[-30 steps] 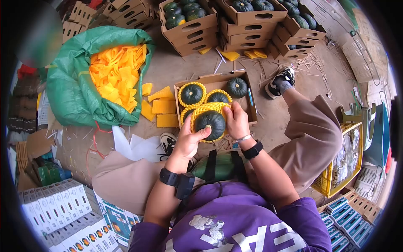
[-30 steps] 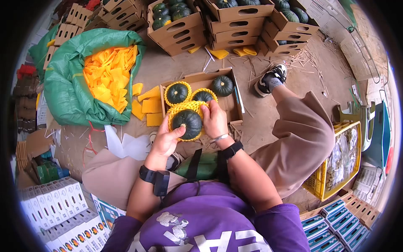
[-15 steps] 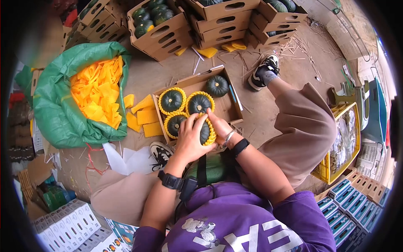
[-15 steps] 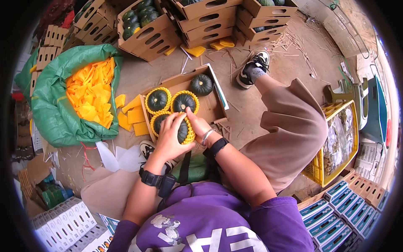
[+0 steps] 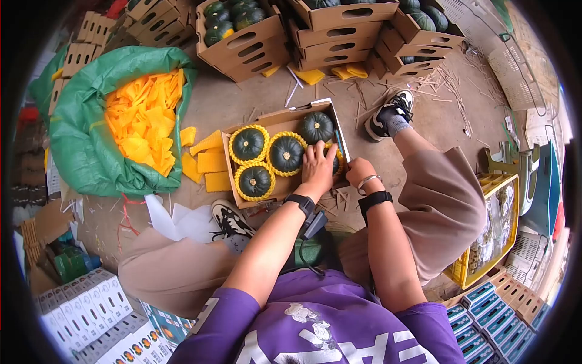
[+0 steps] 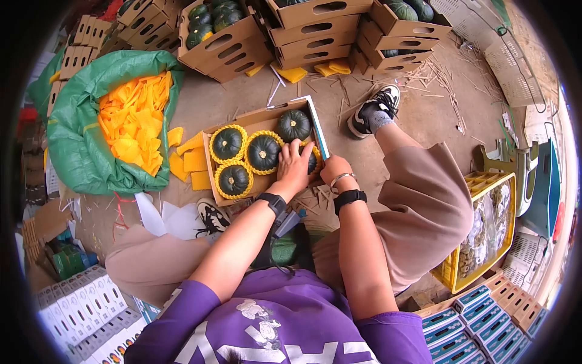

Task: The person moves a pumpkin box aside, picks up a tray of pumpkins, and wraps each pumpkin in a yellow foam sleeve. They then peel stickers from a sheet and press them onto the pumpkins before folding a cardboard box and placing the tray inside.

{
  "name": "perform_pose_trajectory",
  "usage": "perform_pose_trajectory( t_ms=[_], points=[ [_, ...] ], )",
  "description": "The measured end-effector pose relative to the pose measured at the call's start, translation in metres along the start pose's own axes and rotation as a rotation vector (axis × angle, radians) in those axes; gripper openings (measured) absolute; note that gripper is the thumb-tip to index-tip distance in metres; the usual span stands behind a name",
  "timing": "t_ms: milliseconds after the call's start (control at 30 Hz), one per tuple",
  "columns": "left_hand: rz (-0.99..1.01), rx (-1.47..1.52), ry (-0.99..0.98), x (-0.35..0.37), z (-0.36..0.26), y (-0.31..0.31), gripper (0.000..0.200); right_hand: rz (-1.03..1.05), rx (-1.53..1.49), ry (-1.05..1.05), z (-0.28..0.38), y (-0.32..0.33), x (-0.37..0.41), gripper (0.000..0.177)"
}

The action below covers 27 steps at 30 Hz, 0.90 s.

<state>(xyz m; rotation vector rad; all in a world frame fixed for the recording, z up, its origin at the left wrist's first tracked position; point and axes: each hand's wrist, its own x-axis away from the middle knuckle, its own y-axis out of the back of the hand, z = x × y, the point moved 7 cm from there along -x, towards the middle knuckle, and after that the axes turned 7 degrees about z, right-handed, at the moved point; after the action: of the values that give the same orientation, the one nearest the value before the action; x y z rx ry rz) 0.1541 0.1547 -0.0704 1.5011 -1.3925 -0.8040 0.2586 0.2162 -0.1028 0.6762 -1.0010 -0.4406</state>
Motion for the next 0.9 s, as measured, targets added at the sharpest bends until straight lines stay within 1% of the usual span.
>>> perform_pose_trajectory(
  t_ms=[33, 100, 133, 167, 233, 267, 300, 333, 367, 400, 433, 467, 500, 567, 600, 633, 700, 767, 833, 867, 900],
  points=[
    [0.071, 0.021, 0.016, -0.002, 0.001, -0.003, 0.083, 0.003, -0.001, 0.01, 0.002, -0.001, 0.001, 0.023],
    [0.172, -0.033, -0.021, 0.002, 0.0, -0.005, 0.086, -0.023, -0.007, -0.008, 0.002, 0.001, 0.001, 0.022],
    [0.158, 0.037, -0.019, 0.009, -0.001, 0.005, 0.082, -0.032, 0.012, -0.008, 0.009, 0.007, 0.007, 0.023],
    [0.157, 0.037, -0.017, 0.01, 0.004, 0.02, 0.082, -0.032, 0.013, -0.006, 0.02, 0.015, 0.012, 0.023],
    [0.154, 0.157, -0.082, 0.012, 0.02, 0.049, 0.078, -0.601, -0.098, 0.064, 0.045, 0.054, 0.041, 0.025],
    [0.09, 0.057, -0.016, 0.01, 0.038, 0.059, 0.074, -0.57, -0.122, 0.14, 0.058, 0.051, 0.037, 0.025],
    [0.146, -0.033, 0.002, 0.009, 0.045, 0.061, 0.075, -0.539, -0.144, 0.219, 0.072, 0.05, 0.033, 0.026],
    [0.155, -0.078, 0.001, 0.007, 0.048, 0.055, 0.076, -0.378, -0.037, 0.147, 0.087, 0.045, 0.029, 0.032],
    [0.155, -0.123, -0.001, 0.005, 0.052, 0.046, 0.077, -0.251, 0.051, 0.15, 0.098, 0.036, 0.022, 0.047],
    [0.144, -0.119, -0.001, 0.001, 0.058, 0.037, 0.077, -0.188, 0.171, 0.114, 0.106, 0.028, 0.02, 0.052],
    [0.093, -0.183, -0.004, -0.002, 0.064, 0.028, 0.079, -0.123, 0.29, 0.075, 0.108, 0.015, 0.018, 0.058],
    [0.048, -0.248, -0.005, -0.002, 0.066, 0.029, 0.081, -0.166, 0.407, 0.038, 0.107, 0.001, 0.009, 0.063],
    [0.05, -0.244, -0.001, -0.002, 0.072, 0.027, 0.081, -0.161, 0.41, 0.039, 0.095, -0.009, -0.001, 0.063],
    [0.103, -0.064, -0.075, 0.004, 0.076, 0.034, 0.08, -0.058, 0.356, 0.018, 0.092, -0.007, 0.008, 0.073],
    [0.094, 0.013, -0.045, 0.003, 0.08, 0.04, 0.079, -0.06, 0.337, 0.004, 0.093, -0.003, 0.013, 0.07],
    [0.087, 0.02, -0.034, 0.002, 0.081, 0.041, 0.078, -0.046, 0.341, -0.016, 0.093, -0.004, 0.013, 0.071],
    [-0.001, -0.174, -0.164, 0.004, 0.073, 0.023, 0.074, -0.157, 0.398, 0.049, 0.097, -0.007, 0.013, 0.063],
    [-0.126, -0.228, -0.178, 0.008, 0.069, 0.019, 0.072, -0.093, 0.355, 0.052, 0.1, -0.004, 0.011, 0.069],
    [0.074, 0.02, -0.15, 0.014, 0.07, 0.045, 0.073, -0.096, 0.357, 0.086, 0.101, -0.003, 0.014, 0.077],
    [-0.042, 0.211, -0.12, 0.019, 0.082, 0.064, 0.074, -0.094, 0.338, 0.083, 0.106, 0.001, 0.018, 0.079],
    [-0.203, 0.292, -0.107, 0.025, 0.103, 0.093, 0.066, -0.09, 0.317, 0.072, 0.109, 0.007, 0.023, 0.082]
  ],
)
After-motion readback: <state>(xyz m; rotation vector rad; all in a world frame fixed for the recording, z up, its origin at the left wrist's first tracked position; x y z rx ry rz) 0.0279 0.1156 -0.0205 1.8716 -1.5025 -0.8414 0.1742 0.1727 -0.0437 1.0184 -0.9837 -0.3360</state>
